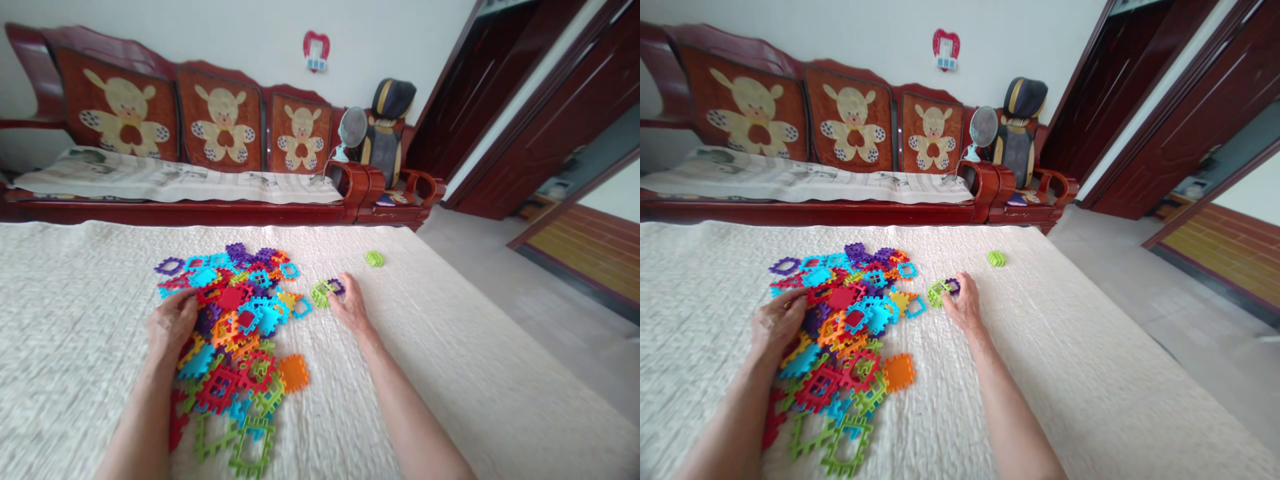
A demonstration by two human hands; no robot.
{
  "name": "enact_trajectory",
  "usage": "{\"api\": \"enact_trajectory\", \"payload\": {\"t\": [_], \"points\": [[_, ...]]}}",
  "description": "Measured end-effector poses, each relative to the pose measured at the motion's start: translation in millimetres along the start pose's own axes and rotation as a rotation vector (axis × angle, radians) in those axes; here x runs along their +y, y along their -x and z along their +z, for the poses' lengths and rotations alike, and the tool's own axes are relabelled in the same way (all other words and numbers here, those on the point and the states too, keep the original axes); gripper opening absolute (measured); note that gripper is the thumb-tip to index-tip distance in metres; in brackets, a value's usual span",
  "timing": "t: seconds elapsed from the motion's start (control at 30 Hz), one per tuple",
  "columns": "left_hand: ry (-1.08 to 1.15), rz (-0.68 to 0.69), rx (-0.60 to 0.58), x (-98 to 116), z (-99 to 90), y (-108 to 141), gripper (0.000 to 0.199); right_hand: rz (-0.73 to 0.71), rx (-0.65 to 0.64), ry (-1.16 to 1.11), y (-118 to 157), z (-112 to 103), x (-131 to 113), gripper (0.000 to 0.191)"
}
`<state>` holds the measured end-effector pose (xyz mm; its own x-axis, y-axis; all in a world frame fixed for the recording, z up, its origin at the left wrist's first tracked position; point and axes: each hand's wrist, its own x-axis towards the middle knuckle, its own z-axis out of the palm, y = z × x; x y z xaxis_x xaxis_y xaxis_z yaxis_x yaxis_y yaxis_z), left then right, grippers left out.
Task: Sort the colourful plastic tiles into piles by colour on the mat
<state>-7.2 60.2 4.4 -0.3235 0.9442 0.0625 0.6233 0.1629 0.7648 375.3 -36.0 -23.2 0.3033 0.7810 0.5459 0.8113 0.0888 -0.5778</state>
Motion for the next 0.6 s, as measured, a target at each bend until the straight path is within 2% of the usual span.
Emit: {"api": "enact_trajectory", "payload": {"t": [0.13, 0.23, 0.4, 0.6], "points": [[0.015, 0.005, 0.0, 0.8, -0.5, 1.5, 0.032, 0.02, -0.139, -0.058, 3.1, 4.2, -15.6, 0.051], [0.02, 0.016, 0.015, 0.2, 0.3, 1.4, 0.031, 0.002, -0.149, -0.139, 6.6, 3.1, -28.0, 0.049], [0.023, 0.024, 0.021, -2.5, 2.2, -0.7, 0.032, -0.115, -0.251, -0.146, 6.3, -0.4, -33.0, 0.062], [0.01, 0.006, 0.007, -4.1, 3.3, -1.0, 0.034, -0.182, -0.278, -0.139, 5.2, 6.8, -33.7, 0.047]]}}
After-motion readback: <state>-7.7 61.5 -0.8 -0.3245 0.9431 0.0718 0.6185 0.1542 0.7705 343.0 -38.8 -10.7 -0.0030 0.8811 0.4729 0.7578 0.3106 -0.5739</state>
